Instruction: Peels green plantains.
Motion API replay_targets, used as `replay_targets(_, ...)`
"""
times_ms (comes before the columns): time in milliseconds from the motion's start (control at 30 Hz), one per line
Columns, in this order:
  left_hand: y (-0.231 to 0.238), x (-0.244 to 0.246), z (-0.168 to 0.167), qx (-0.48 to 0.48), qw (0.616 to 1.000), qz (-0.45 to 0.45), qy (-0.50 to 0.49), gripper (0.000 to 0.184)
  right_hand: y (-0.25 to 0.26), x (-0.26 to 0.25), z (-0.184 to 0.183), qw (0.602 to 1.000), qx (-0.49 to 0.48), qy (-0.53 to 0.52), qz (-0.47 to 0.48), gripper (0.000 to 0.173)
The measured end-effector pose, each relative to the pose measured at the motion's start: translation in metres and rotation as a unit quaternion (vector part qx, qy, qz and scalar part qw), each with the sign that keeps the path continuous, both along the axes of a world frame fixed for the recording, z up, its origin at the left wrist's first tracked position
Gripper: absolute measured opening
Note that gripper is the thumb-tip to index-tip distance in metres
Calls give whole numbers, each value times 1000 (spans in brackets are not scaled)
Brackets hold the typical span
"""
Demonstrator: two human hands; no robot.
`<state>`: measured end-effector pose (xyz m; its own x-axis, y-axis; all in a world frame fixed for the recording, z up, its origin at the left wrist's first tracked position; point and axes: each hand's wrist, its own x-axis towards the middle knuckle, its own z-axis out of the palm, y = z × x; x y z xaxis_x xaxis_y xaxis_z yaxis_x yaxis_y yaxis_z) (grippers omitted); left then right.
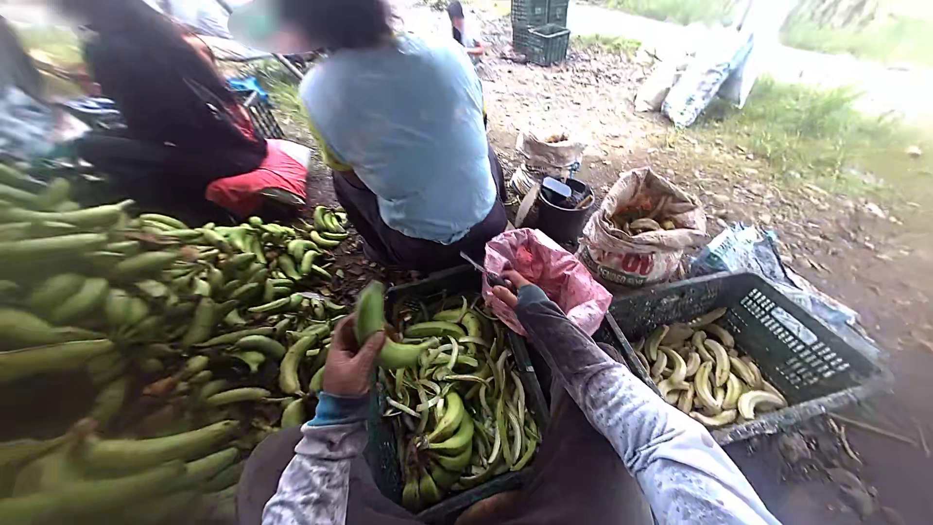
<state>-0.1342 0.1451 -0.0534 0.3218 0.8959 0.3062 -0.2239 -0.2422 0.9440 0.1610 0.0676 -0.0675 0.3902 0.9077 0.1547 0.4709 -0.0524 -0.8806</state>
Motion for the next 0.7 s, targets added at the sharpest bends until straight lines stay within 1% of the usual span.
replay_targets(33, 0, -2, -7, -22, 998, 33, 47, 50, 15, 5, -43, 996, 76, -56, -1, 45)
replay_targets(67, 0, -3, -18, -45, 995, 62, 64, 47, 22, 3, -63, 993, 84, -75, 17, 46)
replay_targets(100, 0, -2, -29, -68, 992, 91, 54, 47, 17, -11, -45, 998, -34, -41, 40, 48)
replay_targets(133, 1, -1, -35, -89, 988, 120, 32, 50, 15, -30, -26, 991, -126, -2, 42, 49)
replay_targets(167, 0, 2, -35, -105, 984, 144, 19, 54, 13, -51, -9, 981, -187, 25, 41, 49)
replay_targets(200, -1, 4, -32, -116, 980, 163, 19, 57, 12, -70, -1, 975, -216, 47, 38, 48)
replay_targets(233, 0, 4, -32, -113, 977, 176, 24, 59, 11, -84, -5, 973, -224, 44, 45, 47)
replay_targets(333, 6, 2, -42, -93, 981, 167, 13, 60, 16, -103, -32, 964, -247, -31, 99, 50)
replay_targets(400, 3, 6, -47, -112, 982, 145, -36, 57, 28, -108, -63, 964, -244, -27, 105, 51)
replay_targets(433, 1, 7, -48, -105, 985, 130, -49, 58, 31, -110, -70, 963, -248, -25, 99, 51)
replay_targets(467, 1, 8, -50, -89, 988, 117, -53, 59, 30, -114, -62, 963, -253, -9, 94, 50)
replay_targets(500, 2, 9, -51, -81, 989, 111, -58, 59, 28, -120, -49, 970, -230, 37, 77, 48)
replay_targets(533, 3, 10, -52, -84, 988, 111, -68, 58, 20, -128, -28, 977, -184, 90, 65, 46)
replay_targets(567, 4, 10, -52, -89, 987, 112, -77, 58, 10, -137, -11, 985, -98, 130, 51, 46)
replay_targets(600, 5, 9, -53, -90, 986, 111, -87, 58, 4, -143, -8, 987, 6, 153, 40, 49)
replay_targets(633, 6, 9, -54, -91, 985, 107, -99, 58, 4, -147, -12, 986, 64, 148, 30, 52)
replay_targets(667, 6, 9, -56, -93, 984, 102, -117, 58, 5, -152, -15, 993, 30, 110, 20, 50)
replay_targets(700, 5, 10, -56, -98, 981, 95, -139, 57, 8, -155, -15, 993, -100, 64, 28, 48)
